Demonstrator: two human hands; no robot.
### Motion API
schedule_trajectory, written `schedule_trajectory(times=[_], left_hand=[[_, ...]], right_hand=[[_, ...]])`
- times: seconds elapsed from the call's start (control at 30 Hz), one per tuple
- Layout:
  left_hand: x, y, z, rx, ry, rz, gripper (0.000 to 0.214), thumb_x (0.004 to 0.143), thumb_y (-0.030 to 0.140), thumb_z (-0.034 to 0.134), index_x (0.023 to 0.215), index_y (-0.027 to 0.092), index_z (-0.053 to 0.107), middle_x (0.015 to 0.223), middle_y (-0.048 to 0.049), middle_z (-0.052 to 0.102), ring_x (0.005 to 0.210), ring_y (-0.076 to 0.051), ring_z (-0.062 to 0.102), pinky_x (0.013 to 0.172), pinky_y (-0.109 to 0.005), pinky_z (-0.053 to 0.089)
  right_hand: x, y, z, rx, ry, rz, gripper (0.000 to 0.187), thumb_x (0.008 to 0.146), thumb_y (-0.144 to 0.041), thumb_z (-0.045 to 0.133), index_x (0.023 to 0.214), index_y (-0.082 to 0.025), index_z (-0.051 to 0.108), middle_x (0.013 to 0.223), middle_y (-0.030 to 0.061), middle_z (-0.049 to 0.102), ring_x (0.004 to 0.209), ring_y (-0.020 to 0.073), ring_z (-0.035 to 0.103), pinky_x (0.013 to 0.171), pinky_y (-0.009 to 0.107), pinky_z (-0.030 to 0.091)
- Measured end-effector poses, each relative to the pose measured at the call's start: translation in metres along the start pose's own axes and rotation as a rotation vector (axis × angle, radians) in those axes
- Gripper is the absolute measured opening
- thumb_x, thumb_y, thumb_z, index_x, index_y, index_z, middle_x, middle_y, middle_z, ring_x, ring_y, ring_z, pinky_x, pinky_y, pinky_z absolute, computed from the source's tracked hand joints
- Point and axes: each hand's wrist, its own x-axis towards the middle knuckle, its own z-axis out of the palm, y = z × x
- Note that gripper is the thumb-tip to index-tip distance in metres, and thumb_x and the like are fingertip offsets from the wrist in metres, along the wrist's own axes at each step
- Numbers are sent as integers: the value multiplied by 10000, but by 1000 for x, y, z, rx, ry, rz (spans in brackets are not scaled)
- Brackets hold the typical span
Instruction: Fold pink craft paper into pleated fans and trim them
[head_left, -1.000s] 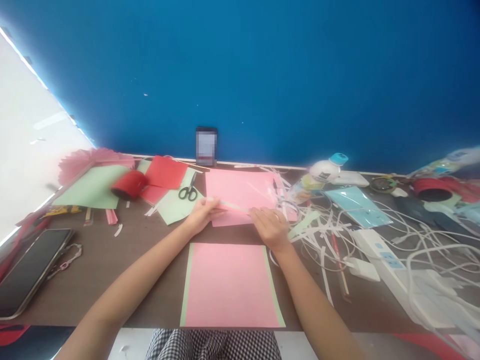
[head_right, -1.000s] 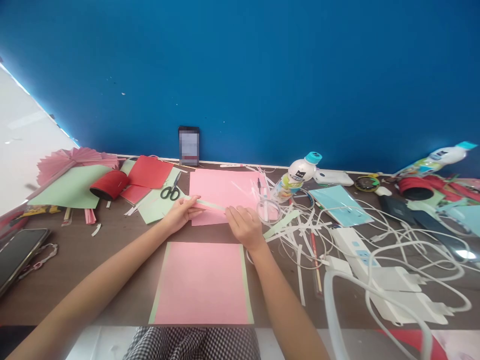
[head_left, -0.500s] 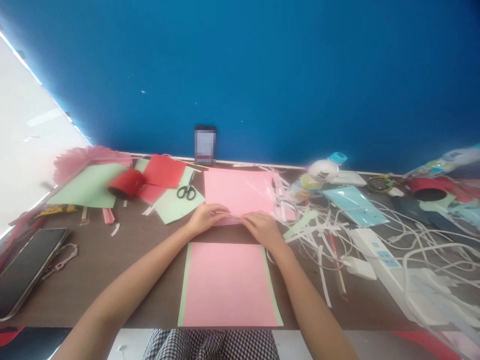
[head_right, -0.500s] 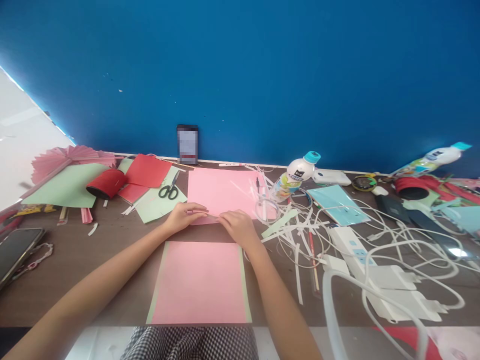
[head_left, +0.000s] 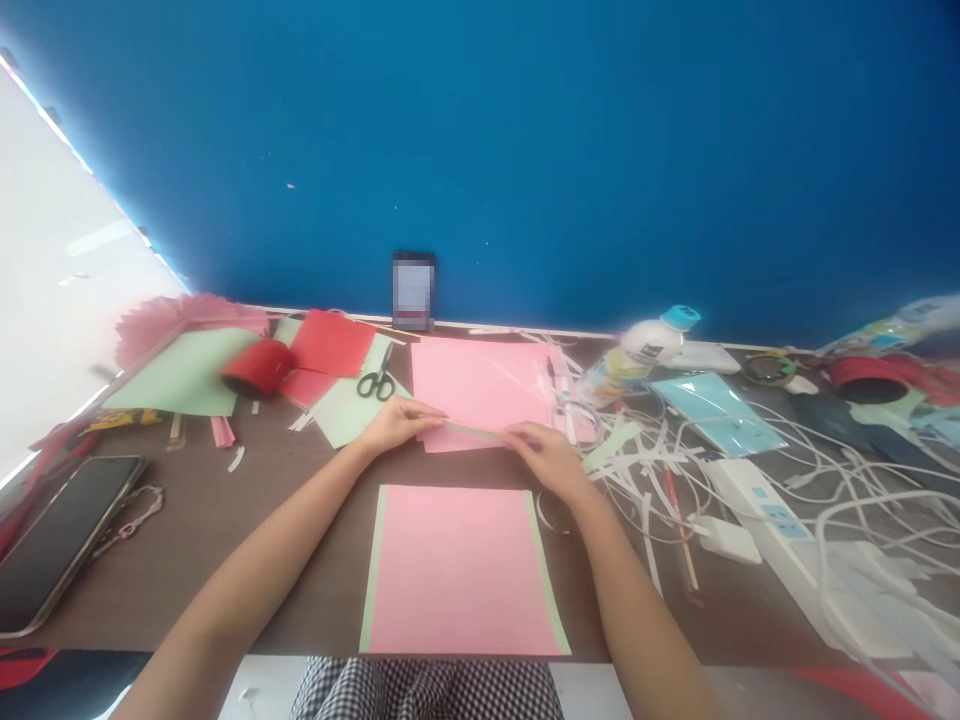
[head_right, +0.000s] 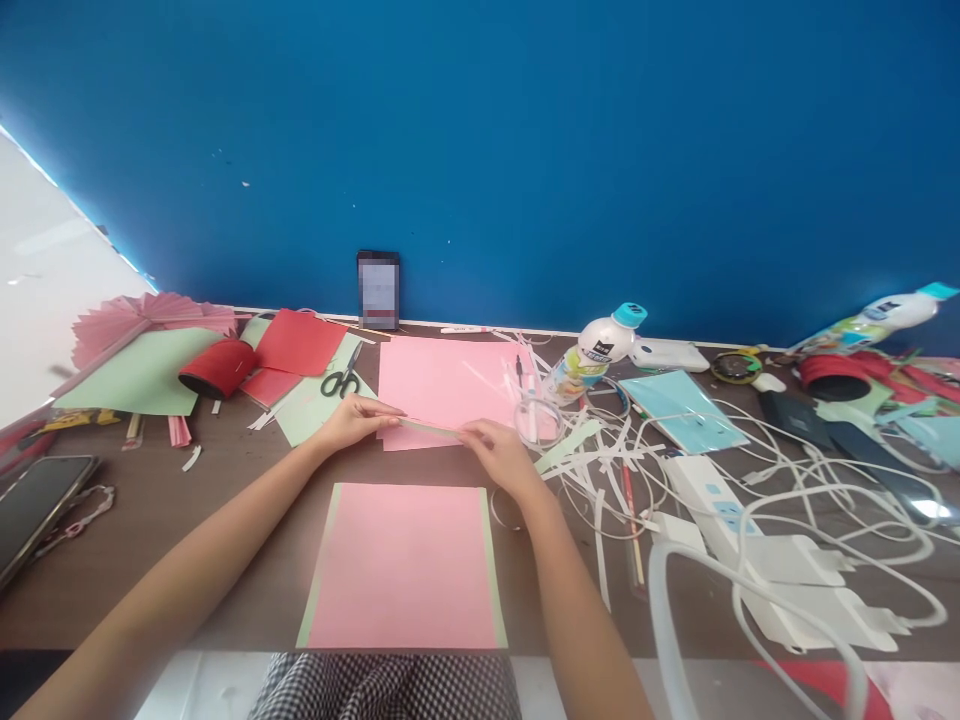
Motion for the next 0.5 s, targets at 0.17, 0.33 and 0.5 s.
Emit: schedule_trajectory(times=[0.17, 0.33, 0.5], left_hand=[[-2, 1, -1, -58, -4, 0, 309, 629, 378, 684, 843, 156, 714, 837, -68, 705, 823, -230, 653, 773, -310, 522], [0, -1, -1, -60, 63, 24, 328, 638, 369, 682, 888, 156, 700, 914, -77, 693, 893, -238, 635, 833, -333, 500], [5, -6, -1, -144, 277, 106, 371, 674, 335, 661, 993, 147, 633, 934, -91, 682, 867, -206, 640, 836, -356, 497]], right_hand=[[-2, -2, -2, -47, 76, -44, 167, 813, -281, 473, 747, -211, 608, 752, 18, 647, 696, 161, 593, 619, 286, 483], [-6, 7, -12, -161, 175, -165, 157, 827, -272, 477, 773, -216, 614, 753, 22, 644, 702, 160, 591, 619, 278, 469], [-2, 40, -22, -508, 505, -271, 152, 834, -216, 465, 824, -201, 616, 771, 38, 653, 765, 181, 588, 753, 321, 422]])
